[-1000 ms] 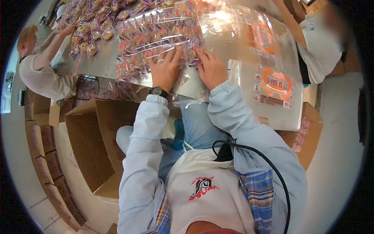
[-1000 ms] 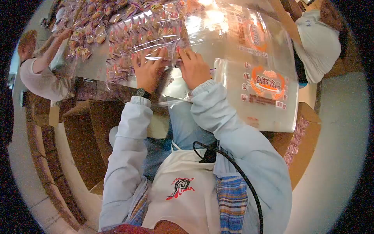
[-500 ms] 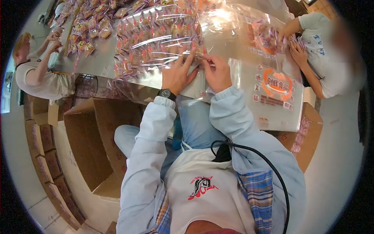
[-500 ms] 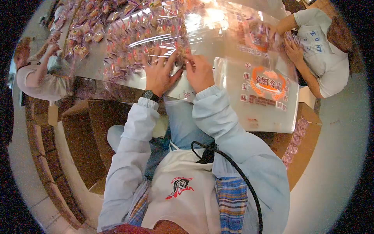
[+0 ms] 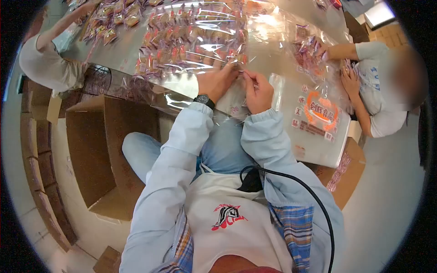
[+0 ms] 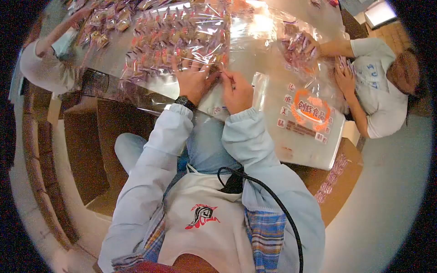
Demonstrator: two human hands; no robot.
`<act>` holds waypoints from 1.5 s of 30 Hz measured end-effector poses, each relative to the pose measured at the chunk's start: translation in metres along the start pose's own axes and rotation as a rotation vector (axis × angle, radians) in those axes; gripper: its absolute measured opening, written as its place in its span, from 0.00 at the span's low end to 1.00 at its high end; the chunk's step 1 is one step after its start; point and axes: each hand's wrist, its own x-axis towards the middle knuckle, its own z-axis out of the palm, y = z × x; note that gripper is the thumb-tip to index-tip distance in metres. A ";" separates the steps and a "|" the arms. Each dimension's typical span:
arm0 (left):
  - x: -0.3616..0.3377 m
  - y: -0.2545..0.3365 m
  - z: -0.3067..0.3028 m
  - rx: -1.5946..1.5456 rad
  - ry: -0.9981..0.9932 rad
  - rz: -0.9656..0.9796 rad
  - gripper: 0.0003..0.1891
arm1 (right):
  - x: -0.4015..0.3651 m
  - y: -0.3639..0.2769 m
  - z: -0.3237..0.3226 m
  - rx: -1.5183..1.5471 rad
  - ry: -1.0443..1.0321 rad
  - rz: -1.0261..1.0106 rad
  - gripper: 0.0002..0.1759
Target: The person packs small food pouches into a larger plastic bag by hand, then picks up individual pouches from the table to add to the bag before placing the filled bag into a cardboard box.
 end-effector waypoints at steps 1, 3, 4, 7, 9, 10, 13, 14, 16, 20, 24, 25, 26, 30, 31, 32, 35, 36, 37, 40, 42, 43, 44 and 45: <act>0.001 0.001 0.003 -0.023 0.022 -0.020 0.23 | -0.001 0.005 0.001 0.016 0.029 -0.025 0.08; -0.001 0.001 0.006 0.003 0.042 -0.019 0.22 | -0.003 0.010 0.000 -0.063 0.003 -0.022 0.08; -0.001 0.001 0.008 -0.014 0.037 -0.026 0.23 | -0.003 0.012 -0.002 -0.104 -0.007 -0.023 0.08; -0.003 0.001 -0.002 -0.092 -0.106 -0.050 0.25 | -0.003 0.011 -0.003 -0.161 -0.013 0.035 0.08; -0.003 0.000 -0.022 -0.098 -0.174 -0.033 0.27 | -0.002 0.013 -0.003 -0.209 0.060 -0.104 0.07; -0.005 -0.002 -0.034 -0.076 -0.176 -0.004 0.28 | -0.002 0.013 -0.004 -0.233 0.101 -0.172 0.07; -0.036 -0.023 -0.064 -0.048 -0.102 0.127 0.35 | -0.006 0.000 -0.015 -0.544 0.072 -0.305 0.08; -0.055 -0.035 -0.072 -0.120 -0.071 0.155 0.34 | -0.011 -0.007 -0.017 -0.477 0.006 -0.369 0.09; -0.076 -0.060 -0.097 -0.156 0.020 0.095 0.29 | -0.019 -0.023 -0.019 -0.343 -0.122 -0.494 0.11; -0.055 -0.107 -0.138 -0.025 0.290 -0.413 0.19 | -0.036 -0.062 0.042 -0.135 -0.472 -0.520 0.22; -0.076 -0.158 -0.128 -0.266 0.102 -0.696 0.13 | -0.013 -0.074 0.126 -0.368 -0.514 -0.781 0.32; -0.078 -0.158 -0.123 -0.178 0.134 -0.605 0.12 | -0.009 -0.074 0.140 -0.438 -0.517 -0.818 0.33; -0.078 -0.152 -0.129 -0.209 0.071 -0.707 0.12 | -0.004 -0.077 0.148 -0.464 -0.466 -0.812 0.33; -0.083 -0.129 -0.141 -0.309 0.063 -0.774 0.11 | -0.006 -0.074 0.166 -0.504 -0.358 -0.835 0.35; -0.085 -0.121 -0.144 -0.328 0.038 -0.764 0.11 | -0.006 -0.069 0.168 -0.499 -0.358 -0.864 0.35; -0.088 -0.115 -0.144 -0.348 0.013 -0.752 0.11 | -0.007 -0.067 0.172 -0.467 -0.366 -0.873 0.36; -0.102 -0.108 -0.140 -0.421 0.104 -0.756 0.11 | -0.008 -0.065 0.174 -0.519 -0.380 -0.905 0.29; -0.105 -0.109 -0.142 -0.415 0.050 -0.802 0.12 | -0.008 -0.063 0.176 -0.459 -0.358 -0.911 0.26; -0.108 -0.110 -0.143 -0.425 0.039 -0.803 0.12 | -0.010 -0.062 0.176 -0.438 -0.344 -0.903 0.25; -0.110 -0.110 -0.145 -0.442 0.031 -0.782 0.11 | -0.011 -0.058 0.179 -0.402 -0.301 -0.886 0.23; -0.113 -0.106 -0.146 -0.432 0.056 -0.744 0.11 | -0.012 -0.056 0.181 -0.408 -0.282 -0.880 0.23; -0.115 -0.104 -0.148 -0.423 0.056 -0.741 0.12 | -0.014 -0.055 0.183 -0.406 -0.267 -0.881 0.23; -0.117 -0.102 -0.150 -0.416 0.057 -0.737 0.12 | -0.015 -0.054 0.184 -0.405 -0.251 -0.881 0.24; -0.117 -0.100 -0.150 -0.409 0.057 -0.733 0.12 | -0.016 -0.054 0.185 -0.405 -0.235 -0.881 0.24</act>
